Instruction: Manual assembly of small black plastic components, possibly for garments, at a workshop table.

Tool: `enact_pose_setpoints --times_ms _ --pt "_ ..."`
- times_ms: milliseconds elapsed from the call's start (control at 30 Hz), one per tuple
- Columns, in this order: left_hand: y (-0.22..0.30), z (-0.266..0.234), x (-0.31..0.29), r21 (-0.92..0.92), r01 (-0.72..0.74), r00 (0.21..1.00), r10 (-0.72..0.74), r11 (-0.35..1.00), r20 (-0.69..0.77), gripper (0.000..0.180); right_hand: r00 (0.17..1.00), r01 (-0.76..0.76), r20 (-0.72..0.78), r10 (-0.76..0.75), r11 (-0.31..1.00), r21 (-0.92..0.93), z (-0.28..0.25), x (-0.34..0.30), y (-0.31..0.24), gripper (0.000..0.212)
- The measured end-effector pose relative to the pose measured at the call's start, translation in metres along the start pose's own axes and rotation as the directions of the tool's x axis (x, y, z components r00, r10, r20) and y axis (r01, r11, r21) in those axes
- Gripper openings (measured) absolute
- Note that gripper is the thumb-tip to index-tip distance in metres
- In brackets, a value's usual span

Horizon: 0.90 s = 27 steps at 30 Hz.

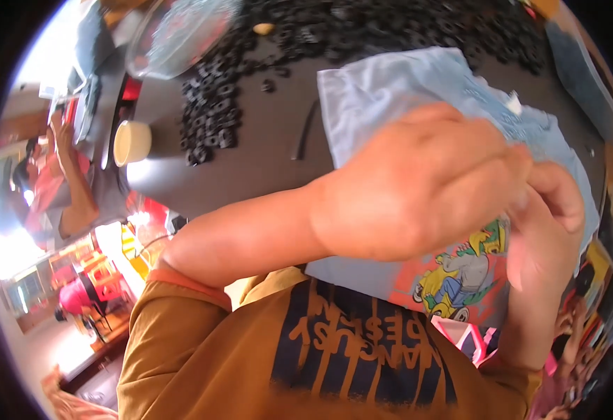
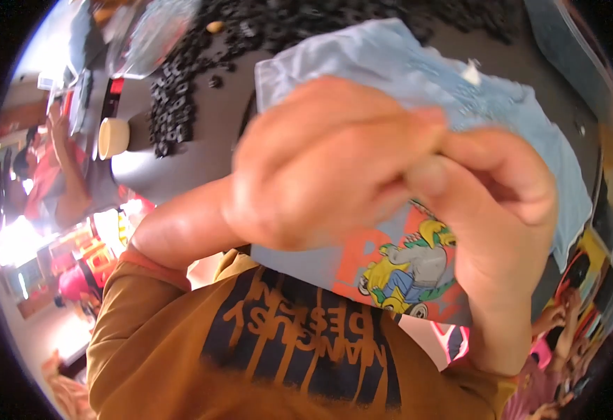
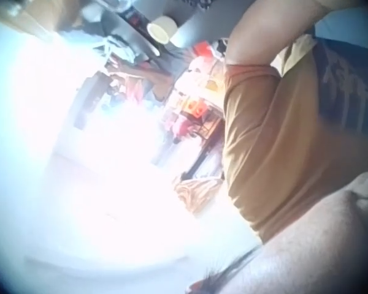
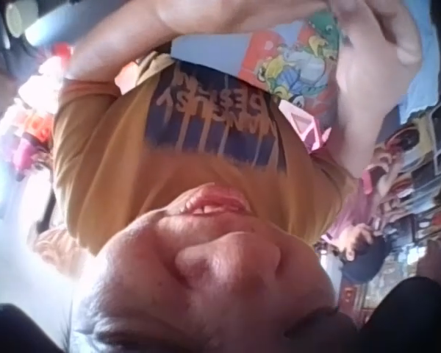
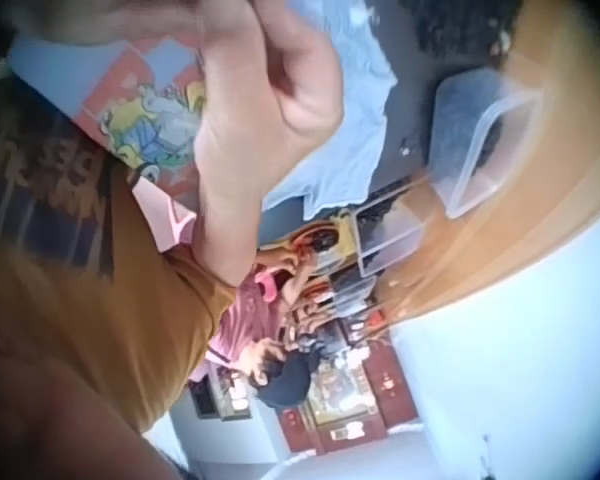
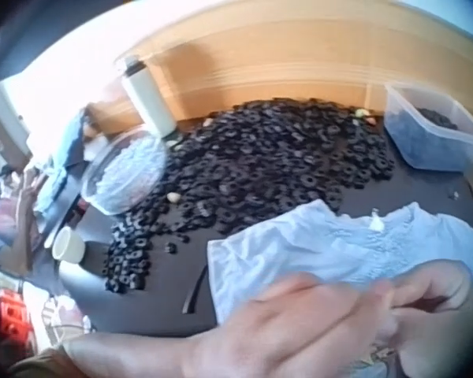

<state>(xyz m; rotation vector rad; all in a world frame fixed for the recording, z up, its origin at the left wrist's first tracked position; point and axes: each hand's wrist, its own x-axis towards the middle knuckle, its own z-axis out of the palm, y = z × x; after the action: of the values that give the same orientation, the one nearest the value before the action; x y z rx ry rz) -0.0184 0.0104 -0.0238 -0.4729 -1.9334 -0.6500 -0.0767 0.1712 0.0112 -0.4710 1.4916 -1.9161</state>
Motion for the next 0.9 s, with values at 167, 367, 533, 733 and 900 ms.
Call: enact_pose_setpoints --times_ms 167,367,533,733,900 --pt "0.001 -0.006 -0.007 0.003 0.111 0.994 -0.111 0.994 -0.008 0.032 1.0 -0.013 -0.001 0.013 1.0 0.015 0.002 0.007 0.005 0.011" --pt "0.004 -0.023 0.0 0.048 0.154 0.988 -0.153 0.987 -0.022 0.042 0.998 0.003 0.065 -0.008 0.997 0.072 0.001 0.011 0.006 0.013" --pt "0.002 -0.033 0.004 0.085 0.066 0.976 -0.083 0.994 0.204 0.038 1.0 -0.026 -0.008 0.027 0.998 0.059 0.001 0.014 0.003 0.012" --pt "-0.003 -0.026 0.005 0.048 0.06 0.984 -0.067 0.997 0.167 0.046 0.999 0.032 -0.028 -0.034 0.996 -0.078 0.004 0.018 -0.001 0.01" --pt "0.004 -0.033 0.007 0.199 0.087 0.951 -0.141 0.976 0.276 0.055 0.925 0.142 -0.254 -0.281 0.88 -0.454 -0.002 0.052 -0.048 0.018"
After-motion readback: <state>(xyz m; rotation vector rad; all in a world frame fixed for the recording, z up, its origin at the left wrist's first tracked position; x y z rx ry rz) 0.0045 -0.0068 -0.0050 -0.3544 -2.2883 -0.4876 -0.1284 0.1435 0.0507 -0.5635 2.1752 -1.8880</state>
